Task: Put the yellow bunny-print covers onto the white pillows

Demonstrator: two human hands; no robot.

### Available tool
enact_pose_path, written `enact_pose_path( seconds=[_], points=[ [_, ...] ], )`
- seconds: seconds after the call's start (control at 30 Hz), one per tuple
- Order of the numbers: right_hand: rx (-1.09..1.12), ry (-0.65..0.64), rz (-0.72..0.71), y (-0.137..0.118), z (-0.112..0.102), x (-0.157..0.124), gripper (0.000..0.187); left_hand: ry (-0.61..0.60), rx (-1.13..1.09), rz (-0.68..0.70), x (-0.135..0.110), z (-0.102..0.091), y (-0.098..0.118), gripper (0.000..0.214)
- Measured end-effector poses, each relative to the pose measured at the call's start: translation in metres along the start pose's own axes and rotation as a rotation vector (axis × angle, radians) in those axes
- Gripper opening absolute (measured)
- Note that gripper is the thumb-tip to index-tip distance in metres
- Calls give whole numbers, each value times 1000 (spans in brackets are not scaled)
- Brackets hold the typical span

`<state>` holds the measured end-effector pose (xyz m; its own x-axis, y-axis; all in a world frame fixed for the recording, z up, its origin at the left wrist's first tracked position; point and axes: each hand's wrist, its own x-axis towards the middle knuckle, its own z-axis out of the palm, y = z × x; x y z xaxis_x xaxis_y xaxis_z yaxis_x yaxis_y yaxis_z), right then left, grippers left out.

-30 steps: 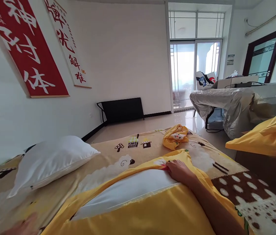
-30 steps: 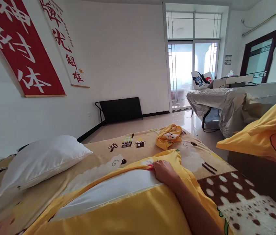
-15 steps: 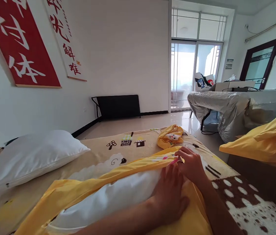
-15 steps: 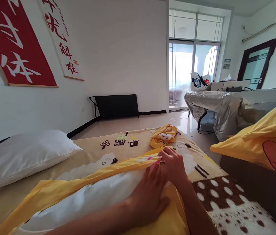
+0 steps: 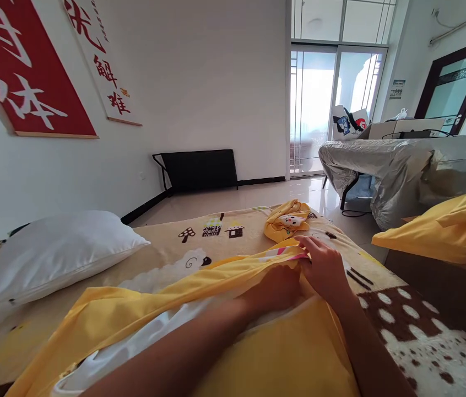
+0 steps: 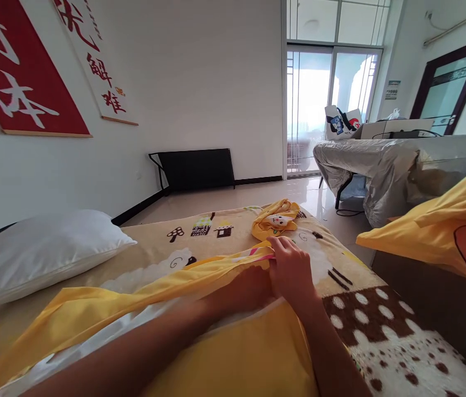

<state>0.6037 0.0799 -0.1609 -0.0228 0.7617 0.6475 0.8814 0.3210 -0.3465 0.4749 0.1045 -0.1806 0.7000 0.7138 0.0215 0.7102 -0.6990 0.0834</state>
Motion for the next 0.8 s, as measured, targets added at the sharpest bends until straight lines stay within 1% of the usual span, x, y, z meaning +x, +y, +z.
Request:
enact_pose_path(
  seconds=[0.1,0.17,0.2,0.3,0.4,0.43,0.47,0.53,0.63,0.73,0.8],
  points=[
    [-108,-63,116,3,7,2,24,14,-2,-136,7,30,-8,30],
    [-83,-39,155,6,14,4,24,48,-11,-196,8,42,-10,35],
    [-26,-7,154,8,17,5,25,73,-13,-197,8,44,-9,37],
    [228,83,136,10,23,8,26,151,0,-118,8,44,-8,41],
    [410,109,177,11,27,10,24,277,57,-27,9,43,-8,43],
    [449,105,183,12,29,11,23,301,70,-3,9,43,-10,43],
    [487,90,181,14,31,12,22,306,74,15,9,44,-11,42],
    [561,41,171,20,35,13,22,263,55,29,10,45,-15,34],
    [656,-68,162,29,38,15,20,217,16,10,11,46,-19,24],
    [731,-177,137,33,35,16,15,219,-22,-15,11,45,-20,23],
    [762,-221,135,33,30,15,15,237,-53,-29,11,43,-18,27]
  ],
)
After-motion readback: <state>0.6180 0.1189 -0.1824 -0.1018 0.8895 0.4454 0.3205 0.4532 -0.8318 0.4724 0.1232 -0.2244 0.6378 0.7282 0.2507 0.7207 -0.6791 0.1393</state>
